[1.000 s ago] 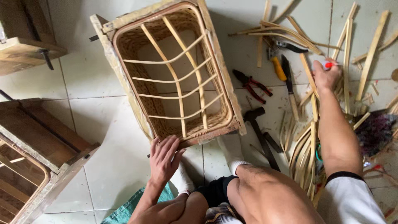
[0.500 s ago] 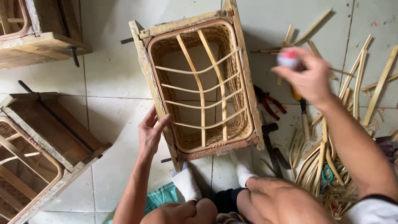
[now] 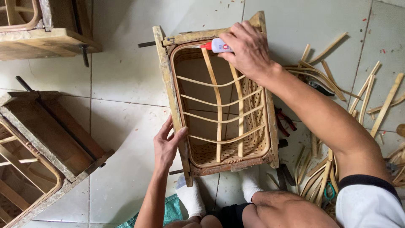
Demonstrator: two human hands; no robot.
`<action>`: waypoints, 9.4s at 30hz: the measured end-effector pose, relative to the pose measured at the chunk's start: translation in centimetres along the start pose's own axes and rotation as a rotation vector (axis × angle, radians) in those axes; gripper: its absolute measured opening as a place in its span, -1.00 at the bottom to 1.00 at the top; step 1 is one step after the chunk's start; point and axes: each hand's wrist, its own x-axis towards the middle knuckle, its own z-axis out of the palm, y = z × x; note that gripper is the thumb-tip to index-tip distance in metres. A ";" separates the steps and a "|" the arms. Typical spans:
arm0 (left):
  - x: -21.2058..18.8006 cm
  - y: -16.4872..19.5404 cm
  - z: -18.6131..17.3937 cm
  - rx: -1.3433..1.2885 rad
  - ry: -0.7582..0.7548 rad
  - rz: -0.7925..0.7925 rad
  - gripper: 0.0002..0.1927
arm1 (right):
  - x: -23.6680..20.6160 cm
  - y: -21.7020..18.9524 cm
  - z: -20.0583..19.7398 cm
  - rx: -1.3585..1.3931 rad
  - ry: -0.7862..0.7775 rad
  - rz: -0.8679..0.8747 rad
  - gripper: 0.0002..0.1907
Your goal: The person assembles a rectangular woven basket by inserting thin wooden strips into a frame, applying glue to the joints, and tapping them into place with a hammer. They also use pliers to trim excess material and adjust the strips.
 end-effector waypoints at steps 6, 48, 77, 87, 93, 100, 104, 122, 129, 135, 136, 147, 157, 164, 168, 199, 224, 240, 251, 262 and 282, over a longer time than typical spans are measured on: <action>0.1 0.1 -0.1 -0.008 -0.004 -0.005 -0.24 | 0.9 -0.7 -1.3 -0.027 0.019 -0.003 -0.54; -0.4 1.1 0.1 0.026 0.005 -0.025 -0.24 | -0.3 1.6 -2.8 -0.145 0.040 -0.025 -0.71; -1.0 1.5 0.3 -0.038 0.003 -0.065 -0.24 | -3.7 4.8 -4.3 -0.212 0.031 -0.001 -0.75; -1.5 1.8 0.6 -0.063 -0.008 -0.055 -0.25 | -6.2 6.5 -6.6 -0.297 0.020 0.011 -0.77; -1.8 1.8 0.7 -0.090 -0.013 -0.056 -0.24 | -8.2 8.3 -7.3 -0.297 0.007 0.068 -0.74; -2.0 1.0 0.5 -0.104 -0.015 -0.053 -0.25 | -13.5 3.6 -9.0 0.370 0.067 0.498 -0.54; -2.0 0.6 0.3 -0.102 -0.005 -0.050 -0.25 | -17.4 -0.7 -7.7 1.135 -0.064 0.925 -0.49; -2.0 0.9 0.5 -0.100 0.000 -0.058 -0.25 | -16.7 0.3 -4.1 1.096 -0.050 1.030 -0.49; -1.9 1.1 0.5 -0.114 -0.010 -0.063 -0.24 | -18.2 -1.2 -4.8 1.136 0.000 0.954 -0.53; -2.0 1.3 0.5 -0.119 -0.018 -0.033 -0.24 | -17.1 -0.5 -4.8 1.119 -0.028 1.025 -0.51; -2.0 1.3 0.5 -0.110 -0.015 -0.040 -0.24 | -17.0 -0.5 -4.8 1.130 -0.028 1.040 -0.50; -2.3 1.5 0.7 -0.099 -0.026 -0.038 -0.24 | -22.3 -4.3 -6.4 1.159 -0.039 1.040 -0.49; -2.4 1.6 0.6 -0.130 -0.036 -0.017 -0.24 | -24.0 -4.7 -6.0 1.149 -0.067 1.093 -0.50; -2.6 1.3 0.5 -0.139 -0.041 -0.010 -0.25 | -26.5 -8.4 -8.6 1.118 -0.056 1.052 -0.55; -2.7 1.2 0.5 -0.144 -0.044 0.008 -0.26 | -26.9 -9.0 -9.1 1.106 -0.089 1.100 -0.53; -2.9 0.0 0.0 -0.121 -0.069 0.077 -0.32 | -35.7 -17.1 -12.8 1.066 -0.217 1.339 -0.59; -14.6 -4.5 1.5 -0.009 -0.031 -0.011 -0.20 | -30.7 -14.4 -16.4 0.115 -0.270 0.163 -0.53; -13.8 -5.8 1.1 -0.065 -0.067 0.056 -0.22 | -27.2 -15.4 -15.1 0.203 -0.244 0.059 -0.54; -13.3 -4.6 0.4 -0.052 -0.092 -0.062 -0.12 | -24.2 -16.5 -14.5 0.252 -0.208 -0.008 -0.58; -12.7 -4.4 0.0 -0.063 -0.089 -0.049 -0.10 | -22.2 -17.3 -13.9 0.223 -0.321 -0.063 -0.55; -12.0 -4.8 -1.0 -0.030 -0.109 -0.035 -0.07 | -18.1 -20.2 -12.7 0.303 -0.317 -0.117 -0.62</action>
